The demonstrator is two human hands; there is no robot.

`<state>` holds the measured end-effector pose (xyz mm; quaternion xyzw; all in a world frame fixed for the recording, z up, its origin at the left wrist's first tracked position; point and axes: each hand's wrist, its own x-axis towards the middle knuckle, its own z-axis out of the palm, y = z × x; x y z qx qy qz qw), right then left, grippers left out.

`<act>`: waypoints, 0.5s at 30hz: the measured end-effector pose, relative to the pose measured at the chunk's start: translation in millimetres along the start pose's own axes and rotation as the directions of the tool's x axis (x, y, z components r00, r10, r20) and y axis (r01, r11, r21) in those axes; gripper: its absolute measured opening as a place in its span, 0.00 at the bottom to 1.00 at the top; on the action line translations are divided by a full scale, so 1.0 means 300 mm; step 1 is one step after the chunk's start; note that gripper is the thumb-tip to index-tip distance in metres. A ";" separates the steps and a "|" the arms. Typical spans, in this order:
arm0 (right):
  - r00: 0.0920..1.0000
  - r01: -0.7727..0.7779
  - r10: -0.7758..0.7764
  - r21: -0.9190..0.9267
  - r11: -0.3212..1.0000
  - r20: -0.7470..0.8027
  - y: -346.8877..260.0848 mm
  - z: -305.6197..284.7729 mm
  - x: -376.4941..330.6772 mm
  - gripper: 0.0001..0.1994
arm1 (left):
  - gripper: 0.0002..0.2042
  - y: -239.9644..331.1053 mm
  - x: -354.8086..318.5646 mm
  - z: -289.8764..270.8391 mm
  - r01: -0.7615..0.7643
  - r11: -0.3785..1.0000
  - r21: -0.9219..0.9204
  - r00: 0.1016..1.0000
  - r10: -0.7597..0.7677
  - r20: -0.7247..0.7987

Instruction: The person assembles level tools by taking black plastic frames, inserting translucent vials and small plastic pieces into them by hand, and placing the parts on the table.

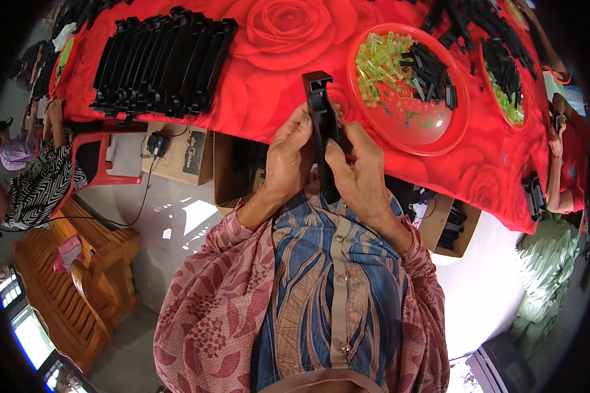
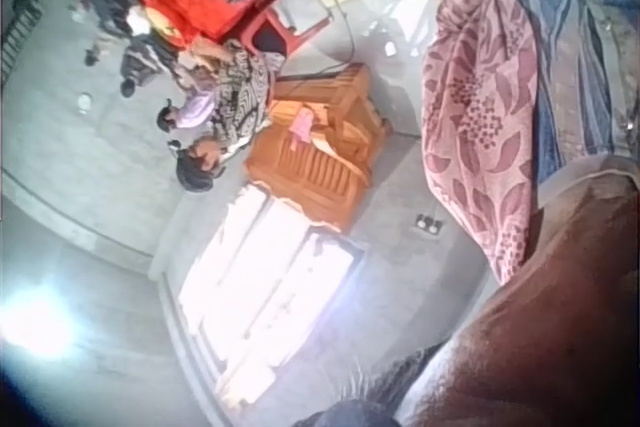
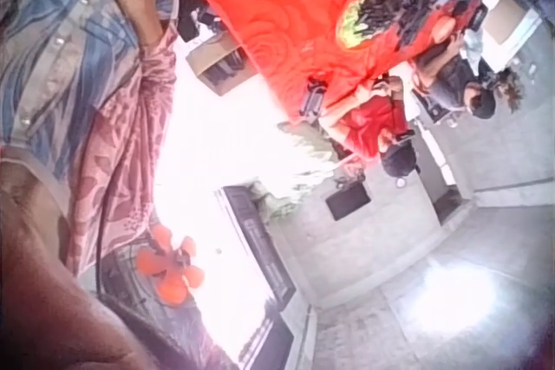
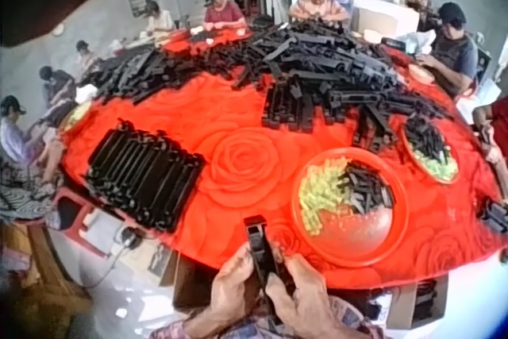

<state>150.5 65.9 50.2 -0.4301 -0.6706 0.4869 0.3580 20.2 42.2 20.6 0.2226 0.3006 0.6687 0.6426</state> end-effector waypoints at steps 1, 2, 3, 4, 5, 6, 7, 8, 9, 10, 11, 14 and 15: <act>0.998 -0.023 0.027 -0.068 0.997 0.058 -0.008 -0.005 0.000 0.10 | 0.22 0.005 0.008 -0.005 -0.007 1.000 -0.030 1.000 0.007 0.026; 0.998 -0.025 0.029 -0.063 0.998 0.057 -0.004 0.002 0.002 0.10 | 0.21 0.013 0.017 -0.010 -0.013 0.998 -0.060 0.999 0.016 0.051; 0.998 0.060 -0.059 -0.026 0.998 0.036 0.002 0.010 0.003 0.09 | 0.21 0.032 0.031 -0.005 -0.004 0.999 -0.054 0.999 0.007 0.053; 0.989 0.146 -0.146 0.008 0.989 0.015 0.008 0.017 0.003 0.08 | 0.23 0.065 0.052 0.005 -0.025 0.999 -0.039 0.996 0.028 0.084; 0.990 0.142 -0.142 0.011 0.990 0.009 0.011 0.016 0.001 0.08 | 0.25 0.095 0.071 0.023 -0.047 0.999 -0.025 0.992 0.049 0.115; 0.989 0.146 -0.145 -0.043 0.988 0.031 0.011 0.015 -0.002 0.08 | 0.27 0.125 0.082 0.048 -0.082 0.994 0.071 0.993 0.076 0.088; 0.988 0.150 -0.146 -0.097 0.984 0.053 0.011 0.016 -0.003 0.08 | 0.27 0.130 0.090 0.037 -0.080 0.994 0.077 0.994 0.073 0.086; 0.988 0.148 -0.144 -0.091 0.985 0.050 0.010 0.021 -0.003 0.08 | 0.27 0.136 0.099 0.023 -0.064 0.997 0.045 0.987 0.057 0.148; 0.988 0.150 -0.148 -0.065 0.987 0.033 0.007 0.024 -0.004 0.08 | 0.26 0.140 0.102 0.017 -0.047 0.999 0.011 0.977 0.043 0.209; 0.988 0.152 -0.151 -0.039 0.988 0.015 0.004 0.025 -0.005 0.08 | 0.26 0.138 0.098 0.023 -0.044 0.999 0.014 0.977 0.040 0.210; 0.989 0.150 -0.150 -0.037 0.988 0.012 0.001 0.024 -0.007 0.08 | 0.26 0.133 0.090 0.035 -0.032 0.999 -0.027 0.981 0.036 0.190; 0.997 0.071 -0.071 -0.001 0.997 0.037 0.000 0.015 -0.016 0.09 | 0.25 0.123 0.069 0.055 -0.031 0.996 -0.079 0.987 0.043 0.154; 0.996 0.082 -0.081 -0.016 0.997 0.045 0.000 0.013 -0.014 0.09 | 0.24 0.123 0.066 0.060 -0.045 0.995 -0.089 0.989 0.057 0.138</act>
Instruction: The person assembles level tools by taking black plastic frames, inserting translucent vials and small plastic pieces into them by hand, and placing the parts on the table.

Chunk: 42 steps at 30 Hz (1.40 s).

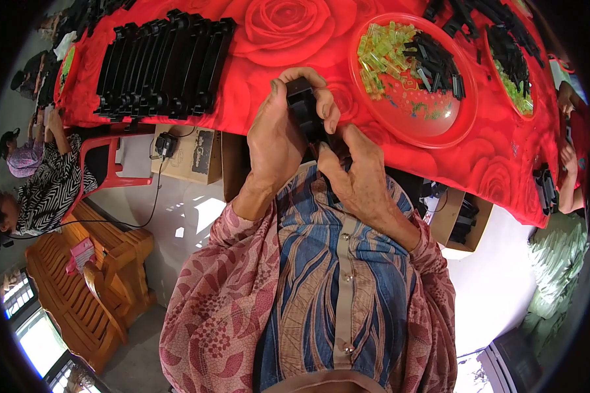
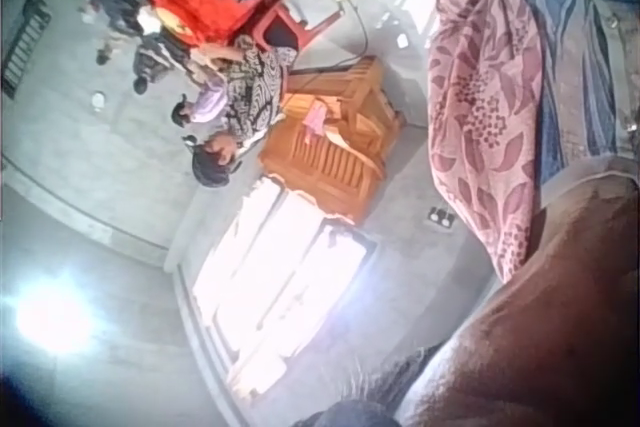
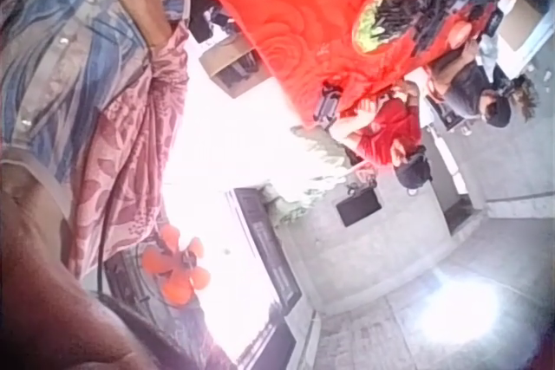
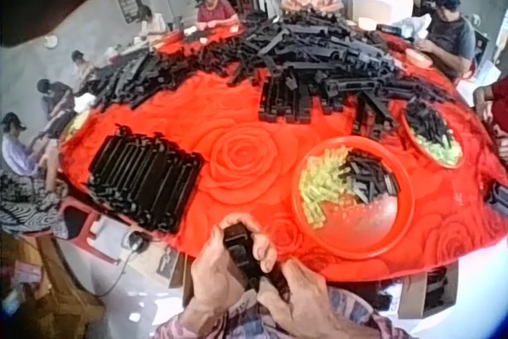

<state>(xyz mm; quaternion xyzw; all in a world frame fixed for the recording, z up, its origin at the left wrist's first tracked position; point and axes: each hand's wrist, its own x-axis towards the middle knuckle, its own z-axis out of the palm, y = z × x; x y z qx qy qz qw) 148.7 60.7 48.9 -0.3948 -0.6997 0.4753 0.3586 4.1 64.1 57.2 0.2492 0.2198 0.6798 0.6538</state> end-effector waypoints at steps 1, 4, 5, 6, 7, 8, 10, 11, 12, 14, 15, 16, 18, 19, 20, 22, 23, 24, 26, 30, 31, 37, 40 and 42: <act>1.000 0.010 -0.010 -0.016 1.000 0.008 0.000 -0.002 0.002 0.10 | 0.24 0.000 -0.002 0.003 0.001 1.000 0.001 1.000 -0.001 -0.001; 0.999 -0.031 0.032 -0.029 0.999 0.034 -0.001 -0.006 0.009 0.10 | 0.24 0.002 -0.006 0.005 0.002 0.999 0.046 1.000 -0.001 -0.020; 0.999 -0.033 0.033 -0.027 0.999 0.034 -0.001 -0.005 0.009 0.10 | 0.24 0.002 -0.008 0.004 0.011 0.999 0.046 1.000 -0.011 -0.014; 0.999 -0.026 0.027 -0.046 0.999 0.027 0.001 -0.004 0.007 0.10 | 0.24 0.000 -0.009 0.003 0.021 0.999 0.045 1.000 -0.021 -0.009; 1.000 -0.020 0.022 -0.065 0.998 0.021 0.003 -0.004 0.005 0.10 | 0.24 -0.002 -0.013 0.010 0.022 0.999 0.045 1.000 -0.022 -0.011; 0.999 -0.023 0.024 -0.065 0.998 0.022 0.005 -0.005 0.003 0.10 | 0.26 -0.002 -0.018 0.024 0.024 0.995 0.093 0.999 -0.021 -0.034; 0.999 0.009 -0.007 -0.063 0.998 0.047 0.003 -0.013 0.000 0.11 | 0.27 0.003 -0.026 0.043 0.030 0.990 0.140 0.998 -0.022 -0.060; 0.999 0.006 -0.003 -0.062 0.998 0.049 0.001 -0.016 -0.001 0.11 | 0.28 0.006 -0.030 0.048 0.026 0.986 0.163 0.999 -0.018 -0.048; 0.998 0.012 -0.009 -0.050 0.999 0.057 -0.001 -0.019 -0.002 0.11 | 0.28 0.006 -0.033 0.050 0.022 0.982 0.185 0.999 -0.016 -0.036; 0.998 0.014 -0.012 -0.036 0.999 0.067 -0.002 -0.019 -0.003 0.11 | 0.28 0.002 -0.037 0.049 0.028 0.980 0.195 0.999 -0.020 -0.042; 0.997 0.031 -0.029 -0.031 0.999 0.069 0.000 -0.018 -0.003 0.11 | 0.28 -0.001 -0.040 0.048 0.027 0.978 0.206 0.999 -0.018 -0.048; 0.996 0.048 -0.046 -0.026 0.998 0.071 0.002 -0.017 -0.003 0.11 | 0.28 -0.001 -0.043 0.049 0.028 0.978 0.206 0.998 -0.018 -0.053; 0.995 0.040 -0.037 -0.042 0.998 0.089 0.008 -0.020 0.002 0.11 | 0.28 0.001 -0.041 0.049 0.045 0.976 0.215 0.998 -0.035 -0.051; 0.994 0.035 -0.029 -0.059 0.998 0.104 0.010 -0.021 0.005 0.11 | 0.28 -0.003 -0.036 0.038 0.047 0.975 0.216 0.998 -0.037 -0.051; 0.994 0.034 -0.028 -0.058 0.998 0.103 0.010 -0.019 0.007 0.11 | 0.26 -0.010 -0.030 0.020 0.051 0.987 0.152 0.997 -0.040 -0.071; 0.988 -0.064 0.070 -0.050 0.997 0.138 0.011 -0.015 0.017 0.11 | 0.24 -0.010 -0.021 0.006 0.054 0.995 0.090 0.995 -0.046 -0.088; 0.988 -0.064 0.070 -0.049 0.997 0.137 0.011 -0.016 0.022 0.11 | 0.24 -0.005 -0.018 0.003 0.035 0.997 0.072 0.993 -0.027 -0.114; 0.989 -0.011 0.015 -0.028 1.000 0.146 0.007 -0.017 0.024 0.11 | 0.24 0.001 -0.018 0.000 0.016 0.998 0.054 0.990 -0.008 -0.143; 0.987 0.040 -0.038 -0.005 0.999 0.154 0.007 -0.018 0.022 0.10 | 0.24 0.009 -0.012 -0.010 -0.004 0.999 0.051 0.993 0.010 -0.115; 0.972 -0.045 0.055 -0.047 0.998 0.229 0.024 -0.015 0.009 0.10 | 0.25 0.012 -0.011 -0.017 -0.015 0.996 0.087 0.990 0.027 -0.140; 0.973 -0.042 0.055 -0.062 0.997 0.225 0.024 -0.013 0.009 0.10 | 0.25 0.012 -0.011 -0.020 -0.017 0.997 0.080 0.990 0.028 -0.139; 0.968 -0.057 0.068 -0.051 0.997 0.240 0.022 -0.018 0.010 0.11 | 0.26 0.012 -0.013 -0.019 -0.012 0.996 0.085 0.986 0.026 -0.165; 0.966 -0.103 0.119 -0.080 0.991 0.230 0.011 -0.014 0.007 0.11 | 0.26 0.006 -0.022 -0.014 0.000 0.998 0.059 0.985 0.010 -0.170; 0.954 -0.151 0.164 -0.072 0.986 0.253 -0.002 -0.022 0.009 0.11 | 0.26 0.002 -0.029 -0.013 0.001 0.998 0.059 0.986 0.009 -0.165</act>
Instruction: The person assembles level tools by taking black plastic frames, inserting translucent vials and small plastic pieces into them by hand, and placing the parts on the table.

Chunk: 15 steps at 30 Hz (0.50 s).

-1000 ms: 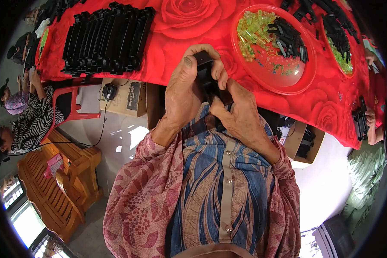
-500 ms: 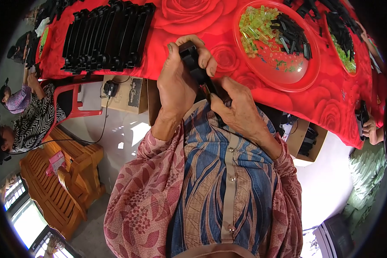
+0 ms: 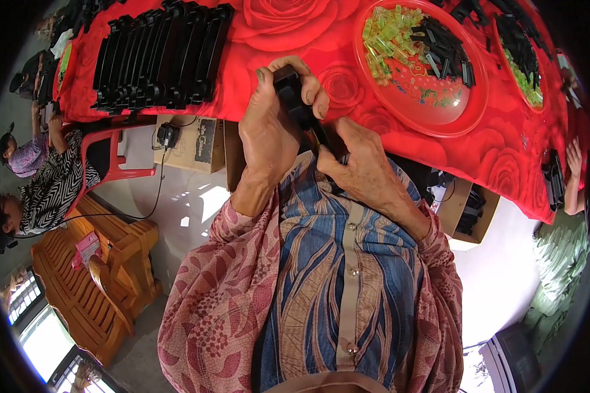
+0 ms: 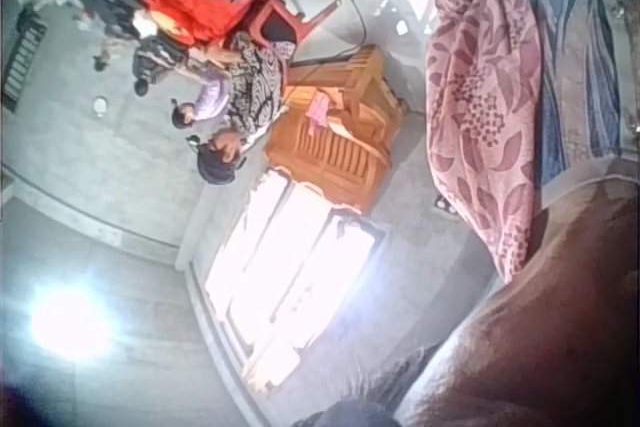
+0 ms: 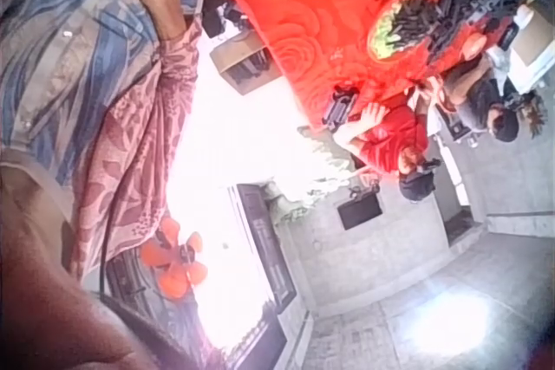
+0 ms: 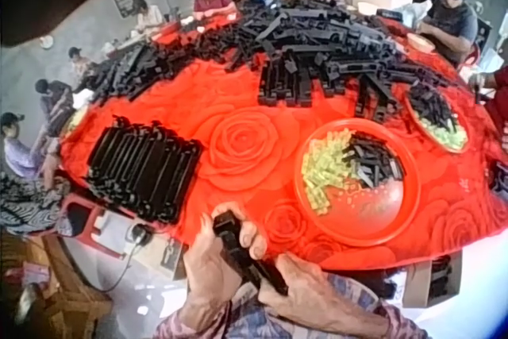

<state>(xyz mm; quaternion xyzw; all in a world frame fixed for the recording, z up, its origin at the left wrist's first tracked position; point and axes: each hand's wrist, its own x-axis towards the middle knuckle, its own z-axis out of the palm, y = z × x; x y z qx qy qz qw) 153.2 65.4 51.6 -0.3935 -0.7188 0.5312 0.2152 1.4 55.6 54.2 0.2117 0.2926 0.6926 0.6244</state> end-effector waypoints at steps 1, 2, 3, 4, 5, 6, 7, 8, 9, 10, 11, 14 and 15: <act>0.999 -0.043 0.043 0.018 0.999 0.028 -0.003 -0.002 -0.002 0.12 | 0.26 -0.002 -0.002 0.000 -0.001 1.000 0.000 1.000 0.001 0.005; 0.999 -0.045 0.045 0.019 0.999 0.027 0.006 0.004 -0.002 0.12 | 0.26 -0.004 -0.004 -0.004 0.001 1.000 0.000 1.000 -0.001 0.005; 1.000 0.017 -0.017 -0.001 1.000 -0.006 0.013 0.011 -0.001 0.11 | 0.26 0.001 -0.005 -0.004 -0.007 1.000 0.011 1.000 0.007 0.018; 0.996 0.079 -0.080 -0.022 0.997 -0.038 0.019 0.017 0.000 0.11 | 0.26 0.005 -0.007 -0.006 -0.016 1.000 0.021 0.999 0.015 0.032; 0.996 0.082 -0.082 -0.024 0.996 -0.036 0.020 0.018 0.000 0.11 | 0.26 0.009 -0.008 -0.009 -0.019 1.000 0.021 0.999 0.019 0.031; 0.999 0.047 -0.046 0.032 0.998 -0.024 0.027 0.014 0.005 0.11 | 0.26 0.008 0.004 -0.016 -0.009 1.000 0.017 1.000 0.009 0.008; 1.000 0.012 -0.011 0.088 0.996 -0.010 0.033 0.012 0.010 0.11 | 0.25 0.007 0.014 -0.020 0.001 1.000 0.013 1.000 -0.001 -0.014; 1.000 0.014 -0.012 0.085 0.996 -0.015 0.036 0.013 0.017 0.11 | 0.25 0.008 0.019 -0.017 0.001 1.000 0.012 1.000 -0.001 -0.009; 0.996 0.082 -0.078 0.087 0.993 -0.051 0.036 0.021 0.018 0.11 | 0.25 0.008 0.013 -0.012 -0.008 1.000 -0.002 1.000 0.008 -0.030; 0.986 0.149 -0.142 0.087 0.985 -0.088 0.035 0.027 0.019 0.11 | 0.25 0.008 0.008 -0.006 -0.017 1.000 -0.016 0.999 0.016 -0.050; 0.986 0.149 -0.141 0.087 0.985 -0.088 0.033 0.031 0.020 0.11 | 0.25 0.008 0.005 0.000 -0.016 1.000 -0.016 0.999 0.015 -0.050; 0.972 0.185 -0.177 0.041 0.982 -0.152 0.028 0.039 0.025 0.11 | 0.25 0.006 -0.002 0.010 -0.005 1.000 -0.019 0.999 0.004 -0.045; 0.971 0.189 -0.181 0.039 0.981 -0.155 0.023 0.038 0.022 0.11 | 0.26 0.005 -0.006 0.012 -0.017 1.000 -0.003 0.999 0.017 -0.040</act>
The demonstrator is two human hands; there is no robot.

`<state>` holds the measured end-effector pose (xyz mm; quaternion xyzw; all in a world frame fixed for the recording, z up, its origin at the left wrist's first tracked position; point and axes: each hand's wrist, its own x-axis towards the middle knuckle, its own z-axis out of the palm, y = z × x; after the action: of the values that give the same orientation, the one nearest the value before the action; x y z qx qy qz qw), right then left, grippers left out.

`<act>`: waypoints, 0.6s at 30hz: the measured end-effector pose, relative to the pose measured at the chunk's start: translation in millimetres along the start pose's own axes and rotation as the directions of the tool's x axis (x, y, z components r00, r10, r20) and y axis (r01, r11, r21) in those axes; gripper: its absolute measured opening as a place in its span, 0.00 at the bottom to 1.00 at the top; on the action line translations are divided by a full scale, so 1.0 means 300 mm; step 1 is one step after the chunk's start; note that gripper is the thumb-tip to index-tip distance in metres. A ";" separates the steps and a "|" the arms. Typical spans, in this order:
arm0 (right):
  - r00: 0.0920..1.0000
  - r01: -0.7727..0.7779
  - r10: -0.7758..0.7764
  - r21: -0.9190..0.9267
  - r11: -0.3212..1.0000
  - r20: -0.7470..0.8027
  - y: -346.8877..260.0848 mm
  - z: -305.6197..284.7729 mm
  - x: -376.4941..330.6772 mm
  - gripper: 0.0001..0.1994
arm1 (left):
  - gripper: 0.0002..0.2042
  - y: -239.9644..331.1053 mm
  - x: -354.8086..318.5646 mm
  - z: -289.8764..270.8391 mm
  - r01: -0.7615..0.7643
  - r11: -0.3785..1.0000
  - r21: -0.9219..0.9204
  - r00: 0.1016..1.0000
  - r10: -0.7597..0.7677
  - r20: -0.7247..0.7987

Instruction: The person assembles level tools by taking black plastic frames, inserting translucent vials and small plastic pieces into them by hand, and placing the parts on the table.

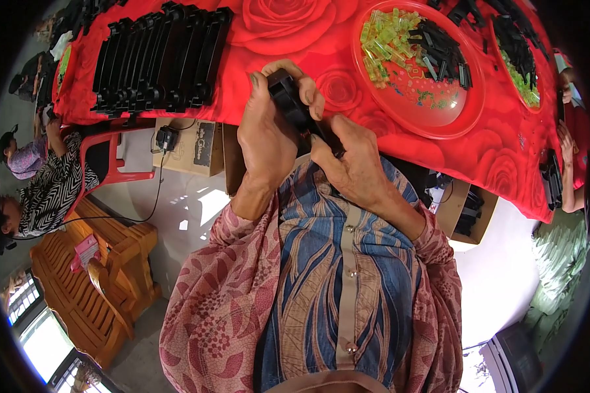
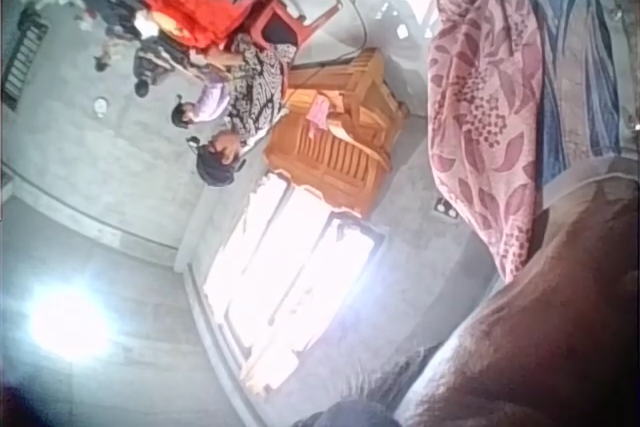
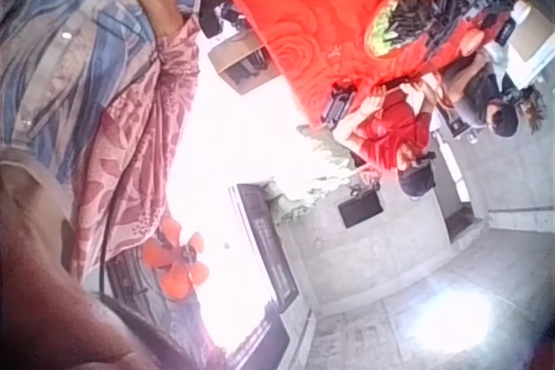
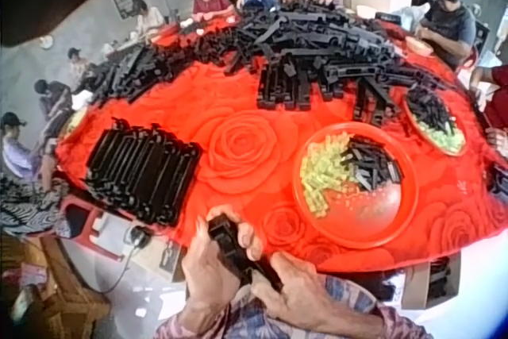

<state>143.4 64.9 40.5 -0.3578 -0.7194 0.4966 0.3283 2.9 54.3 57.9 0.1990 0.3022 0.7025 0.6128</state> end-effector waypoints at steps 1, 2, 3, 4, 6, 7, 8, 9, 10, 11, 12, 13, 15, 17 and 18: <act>1.000 0.004 -0.004 -0.001 1.000 -0.004 -0.004 -0.001 0.000 0.11 | 0.26 -0.001 -0.002 0.001 -0.013 1.000 0.015 1.000 0.012 0.005; 1.000 0.003 -0.003 -0.001 1.000 -0.003 -0.005 0.000 0.001 0.11 | 0.26 -0.003 -0.002 -0.005 -0.012 1.000 0.014 1.000 0.011 0.004; 1.000 0.007 -0.008 -0.010 1.000 -0.016 -0.007 0.002 0.002 0.11 | 0.25 -0.005 -0.003 -0.014 -0.018 1.000 0.006 0.999 0.018 0.043; 1.000 0.012 -0.013 -0.019 1.000 -0.029 -0.008 0.002 0.002 0.11 | 0.24 -0.006 -0.005 -0.020 -0.024 1.000 -0.003 0.996 0.024 0.082; 0.995 -0.096 0.095 0.020 0.995 0.035 -0.019 -0.012 0.007 0.11 | 0.24 -0.010 -0.014 -0.012 -0.018 1.000 -0.003 0.998 0.018 0.054; 0.975 -0.203 0.197 0.051 0.978 0.100 -0.022 -0.017 0.009 0.11 | 0.24 -0.012 -0.019 -0.009 -0.012 1.000 -0.002 1.000 0.012 0.028; 0.975 -0.203 0.197 0.050 0.978 0.102 -0.016 -0.013 0.009 0.11 | 0.24 -0.011 -0.022 -0.010 -0.013 1.000 -0.003 1.000 0.013 0.027; 0.990 -0.131 0.129 0.034 0.991 0.065 -0.005 -0.005 0.005 0.11 | 0.24 -0.008 -0.026 -0.012 -0.017 1.000 0.001 0.999 0.017 0.049; 0.998 -0.059 0.058 0.016 0.998 0.029 0.004 0.003 0.002 0.11 | 0.24 -0.005 -0.029 -0.014 -0.022 1.000 0.006 0.997 0.021 0.072; 0.998 -0.056 0.056 0.017 0.998 0.033 0.008 0.009 0.001 0.11 | 0.24 -0.003 -0.027 -0.017 -0.026 1.000 0.007 0.997 0.025 0.070; 0.998 -0.063 0.063 0.032 0.997 0.017 0.013 0.009 0.004 0.12 | 0.23 -0.002 -0.013 -0.020 -0.013 1.000 -0.014 0.998 0.014 0.062; 0.998 -0.070 0.070 0.047 0.996 0.003 0.018 0.009 0.008 0.12 | 0.23 0.000 0.000 -0.023 -0.002 0.999 -0.034 0.999 0.004 0.053; 0.991 -0.122 0.121 0.014 0.992 0.060 0.027 0.002 0.011 0.12 | 0.23 0.007 0.015 -0.044 -0.007 0.998 -0.058 0.999 0.009 0.035; 0.978 -0.170 0.171 -0.019 0.985 0.117 0.021 0.001 0.010 0.13 | 0.23 0.019 0.031 -0.064 -0.014 0.997 -0.078 1.000 0.015 0.016; 0.981 -0.170 0.159 0.098 0.980 0.109 0.012 0.005 -0.001 0.15 | 0.23 0.025 0.037 -0.076 -0.023 0.990 -0.139 1.000 0.021 -0.020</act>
<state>142.8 64.9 36.7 -0.3726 -0.6752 0.5775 0.2679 -19.2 60.5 45.1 0.1526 0.2557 0.7305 0.6146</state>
